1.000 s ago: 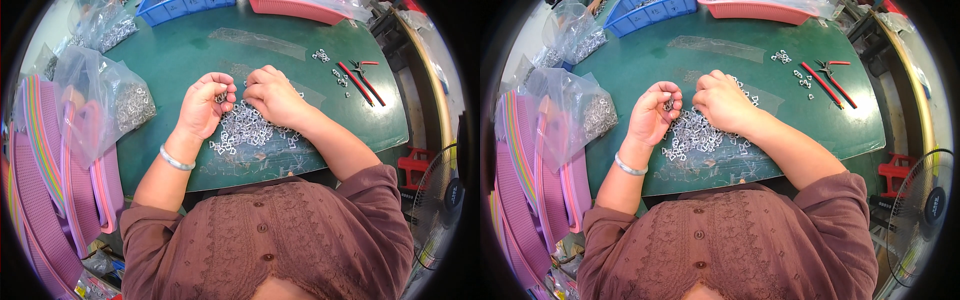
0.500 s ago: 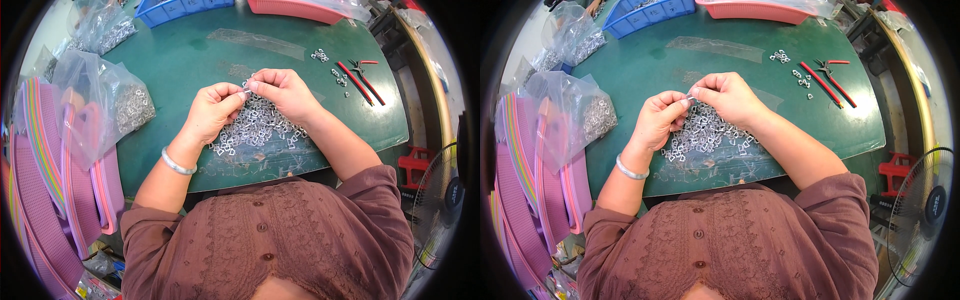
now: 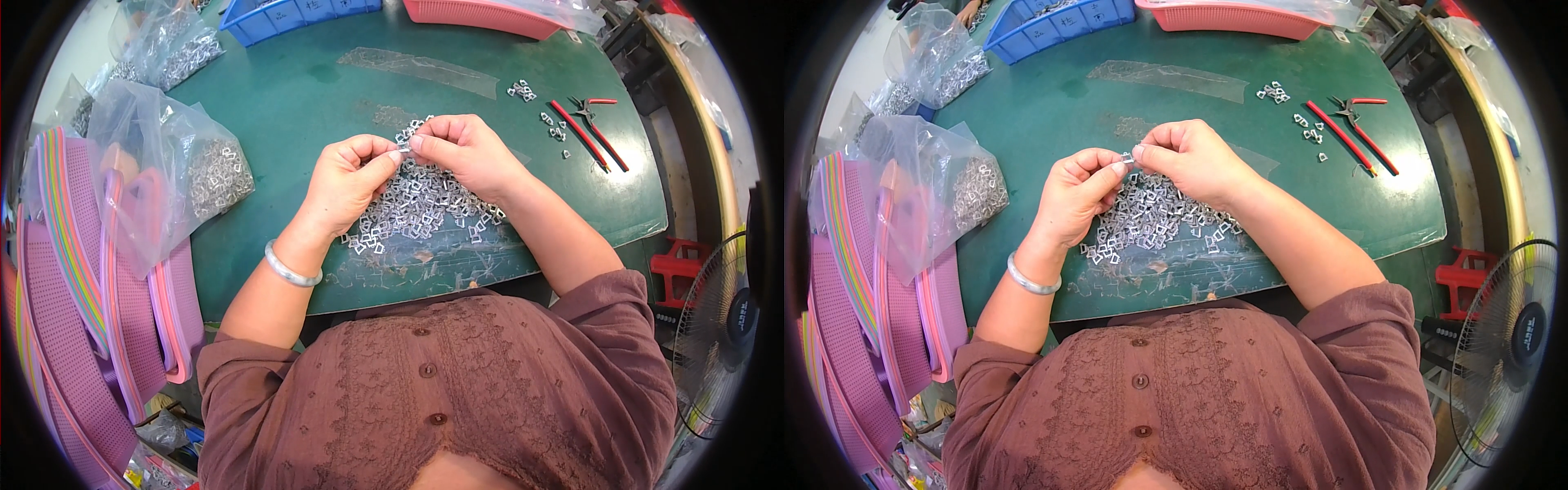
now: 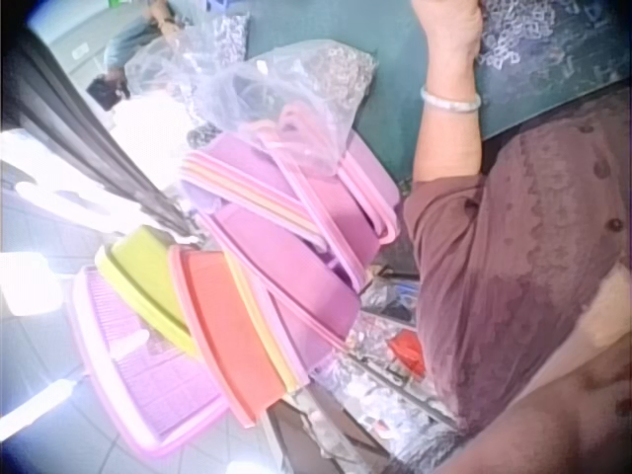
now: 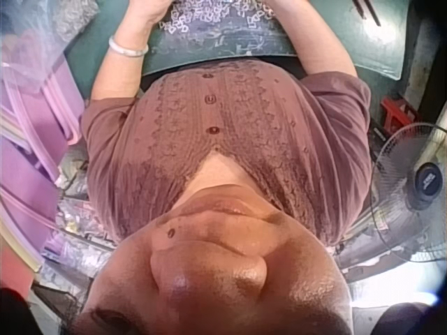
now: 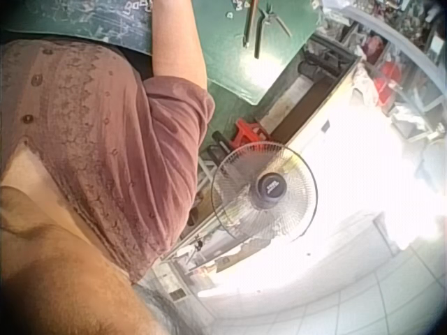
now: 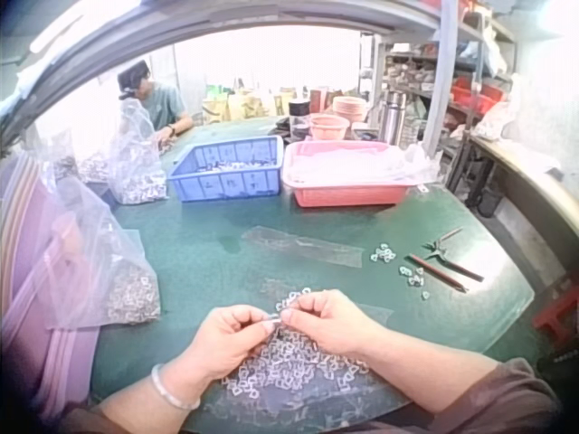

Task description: The person assembles hardware components by picking up small buckle pieces from a pile and joining them together by hand.

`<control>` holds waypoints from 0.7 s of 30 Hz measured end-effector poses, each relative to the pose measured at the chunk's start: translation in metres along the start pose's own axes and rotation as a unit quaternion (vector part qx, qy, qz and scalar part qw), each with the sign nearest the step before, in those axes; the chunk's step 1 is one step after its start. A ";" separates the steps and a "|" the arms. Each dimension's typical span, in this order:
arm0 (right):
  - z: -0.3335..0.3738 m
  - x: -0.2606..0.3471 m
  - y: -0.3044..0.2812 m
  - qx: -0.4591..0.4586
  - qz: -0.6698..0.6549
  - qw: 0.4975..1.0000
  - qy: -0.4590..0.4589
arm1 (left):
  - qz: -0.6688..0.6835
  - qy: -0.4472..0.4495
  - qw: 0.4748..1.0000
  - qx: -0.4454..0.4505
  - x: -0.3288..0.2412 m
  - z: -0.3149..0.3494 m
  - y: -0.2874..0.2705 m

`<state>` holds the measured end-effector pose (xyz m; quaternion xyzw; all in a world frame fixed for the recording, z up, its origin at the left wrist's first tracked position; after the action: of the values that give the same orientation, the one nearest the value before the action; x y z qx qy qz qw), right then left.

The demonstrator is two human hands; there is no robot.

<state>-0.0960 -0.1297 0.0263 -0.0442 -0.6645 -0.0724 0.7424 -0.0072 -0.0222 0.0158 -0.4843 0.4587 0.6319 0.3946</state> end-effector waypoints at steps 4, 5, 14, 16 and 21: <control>0.000 -0.002 0.001 0.001 -0.028 1.000 0.006 | -0.003 0.004 1.000 0.000 0.001 0.000 0.000; 0.000 -0.002 0.001 0.001 -0.028 1.000 0.006 | -0.003 0.004 1.000 0.000 0.001 0.000 0.000; 0.000 -0.001 0.002 0.012 -0.036 0.999 0.010 | 0.067 -0.052 0.996 0.011 0.005 0.001 0.001; 0.001 0.001 0.003 0.012 -0.032 0.999 0.020 | 0.079 -0.054 0.995 0.013 0.005 0.001 0.001; 0.001 0.000 0.003 0.013 -0.049 0.998 0.021 | 0.086 -0.057 0.994 0.018 0.005 0.001 0.002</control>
<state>-0.0967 -0.1264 0.0263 -0.0006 -0.6512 -0.1012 0.7521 -0.0103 -0.0213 0.0110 -0.3991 0.4866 0.6820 0.3726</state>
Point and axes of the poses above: each hand's wrist, its own z-axis away from the middle knuckle, its own y-axis out of the palm, x = y × z, the point moved 5 cm from there along -z, towards the middle knuckle, and after that the axes turned 12 degrees about x, right-handed, at the moved point
